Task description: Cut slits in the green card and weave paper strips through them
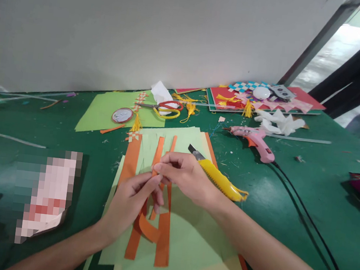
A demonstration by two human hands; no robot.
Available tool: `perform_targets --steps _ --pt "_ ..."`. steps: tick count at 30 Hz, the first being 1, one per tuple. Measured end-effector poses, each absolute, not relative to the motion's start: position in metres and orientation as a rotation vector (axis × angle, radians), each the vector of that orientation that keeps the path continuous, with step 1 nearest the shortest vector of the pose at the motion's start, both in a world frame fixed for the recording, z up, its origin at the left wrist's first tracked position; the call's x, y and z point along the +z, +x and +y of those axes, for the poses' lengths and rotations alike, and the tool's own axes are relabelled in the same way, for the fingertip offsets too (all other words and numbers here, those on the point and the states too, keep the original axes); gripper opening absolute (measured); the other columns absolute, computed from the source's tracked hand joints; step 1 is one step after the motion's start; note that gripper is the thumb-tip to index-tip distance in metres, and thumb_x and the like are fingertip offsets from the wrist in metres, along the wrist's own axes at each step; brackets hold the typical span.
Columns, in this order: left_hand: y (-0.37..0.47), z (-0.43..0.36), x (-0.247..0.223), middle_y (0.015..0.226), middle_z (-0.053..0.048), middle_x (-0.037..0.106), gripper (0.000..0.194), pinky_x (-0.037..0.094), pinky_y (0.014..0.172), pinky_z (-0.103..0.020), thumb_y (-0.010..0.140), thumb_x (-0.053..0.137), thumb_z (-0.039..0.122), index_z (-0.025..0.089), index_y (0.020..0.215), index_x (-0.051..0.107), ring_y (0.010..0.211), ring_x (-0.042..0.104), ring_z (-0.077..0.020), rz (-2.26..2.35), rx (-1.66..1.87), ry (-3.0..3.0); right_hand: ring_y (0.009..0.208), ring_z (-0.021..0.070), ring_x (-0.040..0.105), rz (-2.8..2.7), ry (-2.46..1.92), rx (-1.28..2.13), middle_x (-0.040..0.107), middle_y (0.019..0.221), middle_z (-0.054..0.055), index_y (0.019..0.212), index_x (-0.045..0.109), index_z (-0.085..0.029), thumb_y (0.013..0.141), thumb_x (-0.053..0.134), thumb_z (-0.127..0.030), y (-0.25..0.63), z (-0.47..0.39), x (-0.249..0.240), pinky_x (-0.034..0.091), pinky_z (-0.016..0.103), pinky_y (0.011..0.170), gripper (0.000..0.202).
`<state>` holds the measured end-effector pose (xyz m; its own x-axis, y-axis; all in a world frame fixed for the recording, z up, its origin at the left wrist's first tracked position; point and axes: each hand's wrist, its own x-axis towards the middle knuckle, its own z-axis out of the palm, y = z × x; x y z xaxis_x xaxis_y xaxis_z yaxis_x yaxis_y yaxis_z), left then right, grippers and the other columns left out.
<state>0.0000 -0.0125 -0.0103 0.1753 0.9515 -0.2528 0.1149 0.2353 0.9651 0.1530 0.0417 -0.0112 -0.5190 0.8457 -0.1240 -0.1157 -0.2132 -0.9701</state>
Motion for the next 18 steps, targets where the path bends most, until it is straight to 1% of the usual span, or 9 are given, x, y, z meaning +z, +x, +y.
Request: perform_targets --steps 7,12,15,18 --pt "-0.0014 -0.0134 -0.0103 0.059 0.000 0.064 0.036 0.039 0.041 -0.016 0.096 0.048 0.037 0.016 0.071 0.060 0.044 0.059 -0.0084 1.279 0.855 1.238 0.055 0.0083 0.039 -1.550 -1.065 1.759 0.050 0.060 -0.004 0.071 0.066 -0.016 0.082 0.069 -0.037 0.1587 0.0454 -0.0041 0.027 0.026 0.051 0.024" --pt "-0.0010 -0.0141 -0.0127 0.058 0.000 0.063 0.033 0.038 0.040 -0.016 0.095 0.048 0.033 0.016 0.069 0.058 0.044 0.058 -0.0091 1.284 0.839 1.210 0.058 0.0090 0.044 -1.488 -1.039 1.798 0.054 0.063 -0.002 0.069 0.064 -0.017 0.079 0.073 -0.038 0.1586 0.0451 -0.0058 0.032 0.025 0.054 0.026" --pt "-0.0001 -0.0143 -0.0146 0.059 0.000 0.064 0.032 0.040 0.042 -0.017 0.096 0.048 0.036 0.016 0.073 0.060 0.047 0.059 -0.0099 1.265 0.825 1.190 0.056 0.0089 0.046 -1.465 -1.005 1.803 0.054 0.061 -0.002 0.068 0.062 -0.016 0.079 0.073 -0.039 0.1574 0.0446 -0.0070 0.034 0.025 0.053 0.028" --pt "0.0007 -0.0148 -0.0160 0.059 0.000 0.063 0.035 0.043 0.043 -0.019 0.096 0.048 0.041 0.017 0.073 0.059 0.047 0.058 -0.0105 1.230 0.820 1.170 0.052 0.0080 0.045 -1.473 -0.989 1.766 0.053 0.058 -0.003 0.067 0.062 -0.017 0.080 0.072 -0.039 0.1568 0.0443 -0.0073 0.034 0.024 0.050 0.028"
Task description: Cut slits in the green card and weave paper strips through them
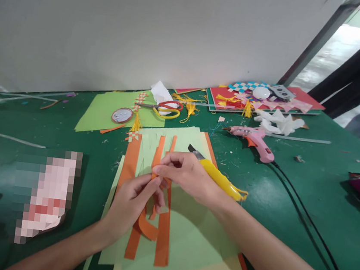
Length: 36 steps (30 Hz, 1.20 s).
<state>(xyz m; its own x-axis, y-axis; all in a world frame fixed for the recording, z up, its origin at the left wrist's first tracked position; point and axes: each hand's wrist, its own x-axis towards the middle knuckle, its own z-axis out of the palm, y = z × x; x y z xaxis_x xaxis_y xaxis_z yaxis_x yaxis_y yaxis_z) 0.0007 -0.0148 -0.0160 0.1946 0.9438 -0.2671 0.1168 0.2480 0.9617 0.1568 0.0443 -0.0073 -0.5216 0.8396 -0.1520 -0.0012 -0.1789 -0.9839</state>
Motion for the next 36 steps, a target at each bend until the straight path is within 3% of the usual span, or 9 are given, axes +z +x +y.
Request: perform_targets --steps 7,22,30,36 --pt "-0.0001 -0.0161 -0.0173 0.059 -0.001 0.063 0.036 0.041 0.043 -0.018 0.097 0.044 0.042 0.017 0.076 0.058 0.048 0.058 -0.0107 1.153 0.800 1.143 0.050 0.0095 0.051 -1.438 -0.931 1.793 0.059 0.055 -0.003 0.069 0.059 -0.018 0.083 0.069 -0.038 0.1553 0.0424 -0.0056 0.034 0.024 0.049 0.027" --pt "-0.0001 -0.0164 -0.0146 0.060 -0.001 0.062 0.041 0.041 0.049 -0.021 0.100 0.039 0.044 0.018 0.072 0.053 0.052 0.059 -0.0116 1.121 0.741 1.195 0.051 0.0079 0.028 -1.416 -1.093 1.567 0.038 0.056 -0.007 0.064 0.057 -0.018 0.080 0.071 -0.043 0.1585 0.0446 -0.0048 0.024 0.027 0.050 0.033" --pt "-0.0015 -0.0151 -0.0129 0.060 -0.001 0.063 0.039 0.042 0.049 -0.021 0.101 0.038 0.040 0.017 0.072 0.053 0.051 0.058 -0.0110 1.112 0.795 1.211 0.054 0.0091 0.033 -1.505 -1.075 1.778 0.045 0.058 -0.004 0.072 0.067 -0.018 0.080 0.072 -0.044 0.1637 0.0478 -0.0066 0.022 0.026 0.048 0.028" --pt "-0.0010 -0.0156 -0.0157 0.060 0.000 0.062 0.037 0.040 0.046 -0.020 0.100 0.039 0.041 0.017 0.076 0.054 0.051 0.058 -0.0108 1.098 0.794 1.183 0.052 0.0078 0.031 -1.451 -1.050 1.770 0.042 0.054 -0.006 0.065 0.061 -0.017 0.079 0.073 -0.041 0.1591 0.0442 -0.0043 0.024 0.026 0.049 0.030"
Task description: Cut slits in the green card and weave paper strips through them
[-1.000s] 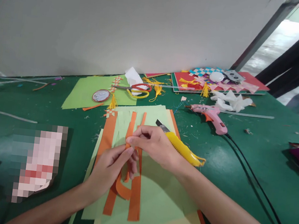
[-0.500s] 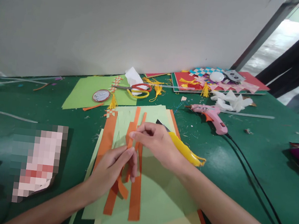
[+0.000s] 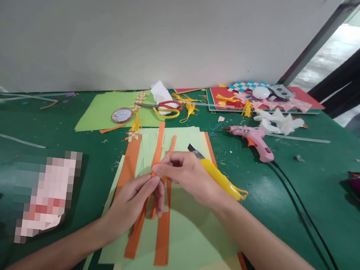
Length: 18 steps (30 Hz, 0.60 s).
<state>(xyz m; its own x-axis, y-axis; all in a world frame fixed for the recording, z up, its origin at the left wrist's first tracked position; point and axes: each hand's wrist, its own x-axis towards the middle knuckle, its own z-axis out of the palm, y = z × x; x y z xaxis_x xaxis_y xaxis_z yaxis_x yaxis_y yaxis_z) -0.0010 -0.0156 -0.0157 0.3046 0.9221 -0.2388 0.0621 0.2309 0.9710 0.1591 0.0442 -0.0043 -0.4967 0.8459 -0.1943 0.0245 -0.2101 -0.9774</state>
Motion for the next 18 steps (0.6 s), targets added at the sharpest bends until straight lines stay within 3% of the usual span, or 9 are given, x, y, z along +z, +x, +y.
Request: perform_targets --steps 18 --pt "-0.0020 -0.0147 -0.0180 0.057 -0.001 0.064 0.045 0.042 0.051 -0.022 0.102 0.036 0.041 0.018 0.067 0.054 0.051 0.057 -0.0112 1.108 0.765 1.247 0.052 0.0073 0.030 -1.435 -0.993 1.631 0.040 0.056 -0.007 0.065 0.055 -0.017 0.083 0.069 -0.041 0.1516 0.0401 -0.0143 0.025 0.025 0.050 0.033"
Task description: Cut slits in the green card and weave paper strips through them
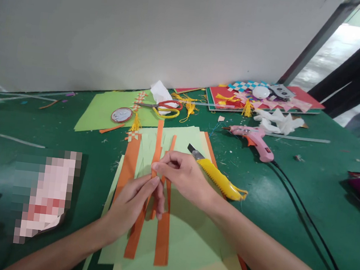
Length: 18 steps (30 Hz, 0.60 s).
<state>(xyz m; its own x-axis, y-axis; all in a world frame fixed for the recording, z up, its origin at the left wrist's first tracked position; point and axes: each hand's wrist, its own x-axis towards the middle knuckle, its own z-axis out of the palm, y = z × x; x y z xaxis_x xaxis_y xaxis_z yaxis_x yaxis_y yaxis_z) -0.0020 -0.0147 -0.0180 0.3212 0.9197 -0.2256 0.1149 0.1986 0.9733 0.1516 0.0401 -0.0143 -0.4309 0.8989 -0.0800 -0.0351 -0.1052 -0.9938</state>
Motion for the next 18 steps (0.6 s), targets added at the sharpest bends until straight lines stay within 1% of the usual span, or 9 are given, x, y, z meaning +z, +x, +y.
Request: perform_targets --steps 3,6,8,10,14,18 --pt "-0.0018 -0.0145 -0.0168 0.056 0.000 0.063 0.044 0.043 0.052 -0.022 0.102 0.036 0.039 0.018 0.067 0.054 0.051 0.057 -0.0109 1.091 0.798 1.214 0.053 0.0071 0.033 -1.421 -0.975 1.685 0.043 0.057 -0.006 0.070 0.059 -0.016 0.083 0.069 -0.038 0.1530 0.0409 -0.0135 0.025 0.024 0.049 0.027" --pt "-0.0018 -0.0132 -0.0159 0.056 0.000 0.062 0.043 0.044 0.052 -0.021 0.102 0.035 0.035 0.018 0.068 0.054 0.051 0.058 -0.0106 1.082 0.833 1.198 0.055 0.0072 0.038 -1.417 -0.931 1.811 0.049 0.060 -0.005 0.075 0.064 -0.016 0.082 0.072 -0.035 0.1549 0.0423 -0.0107 0.026 0.023 0.049 0.022" --pt "-0.0019 -0.0122 -0.0158 0.056 0.000 0.062 0.043 0.044 0.051 -0.020 0.102 0.035 0.034 0.017 0.068 0.055 0.051 0.058 -0.0103 1.078 0.841 1.195 0.054 0.0070 0.040 -1.400 -0.904 1.865 0.051 0.060 -0.004 0.074 0.065 -0.015 0.080 0.073 -0.033 0.1555 0.0428 -0.0095 0.026 0.023 0.049 0.021" --pt "-0.0018 -0.0113 -0.0162 0.056 0.000 0.063 0.042 0.044 0.050 -0.020 0.101 0.036 0.034 0.017 0.069 0.055 0.051 0.058 -0.0104 1.072 0.836 1.195 0.053 0.0068 0.039 -1.375 -0.894 1.862 0.050 0.058 -0.005 0.071 0.063 -0.015 0.080 0.073 -0.033 0.1553 0.0427 -0.0097 0.026 0.023 0.049 0.022" --pt "-0.0015 -0.0113 -0.0181 0.058 -0.001 0.063 0.039 0.041 0.045 -0.020 0.100 0.038 0.038 0.017 0.071 0.055 0.050 0.057 -0.0113 1.071 0.806 1.185 0.051 0.0066 0.036 -1.366 -0.925 1.808 0.045 0.054 -0.006 0.066 0.058 -0.016 0.081 0.072 -0.037 0.1541 0.0424 -0.0118 0.026 0.024 0.048 0.029" --pt "-0.0021 -0.0131 -0.0202 0.058 -0.001 0.064 0.042 0.041 0.047 -0.021 0.101 0.036 0.041 0.018 0.070 0.054 0.051 0.056 -0.0114 1.101 0.750 1.245 0.050 0.0059 0.031 -1.393 -0.946 1.751 0.042 0.054 -0.008 0.066 0.055 -0.016 0.082 0.072 -0.040 0.1542 0.0422 -0.0121 0.024 0.024 0.048 0.033"
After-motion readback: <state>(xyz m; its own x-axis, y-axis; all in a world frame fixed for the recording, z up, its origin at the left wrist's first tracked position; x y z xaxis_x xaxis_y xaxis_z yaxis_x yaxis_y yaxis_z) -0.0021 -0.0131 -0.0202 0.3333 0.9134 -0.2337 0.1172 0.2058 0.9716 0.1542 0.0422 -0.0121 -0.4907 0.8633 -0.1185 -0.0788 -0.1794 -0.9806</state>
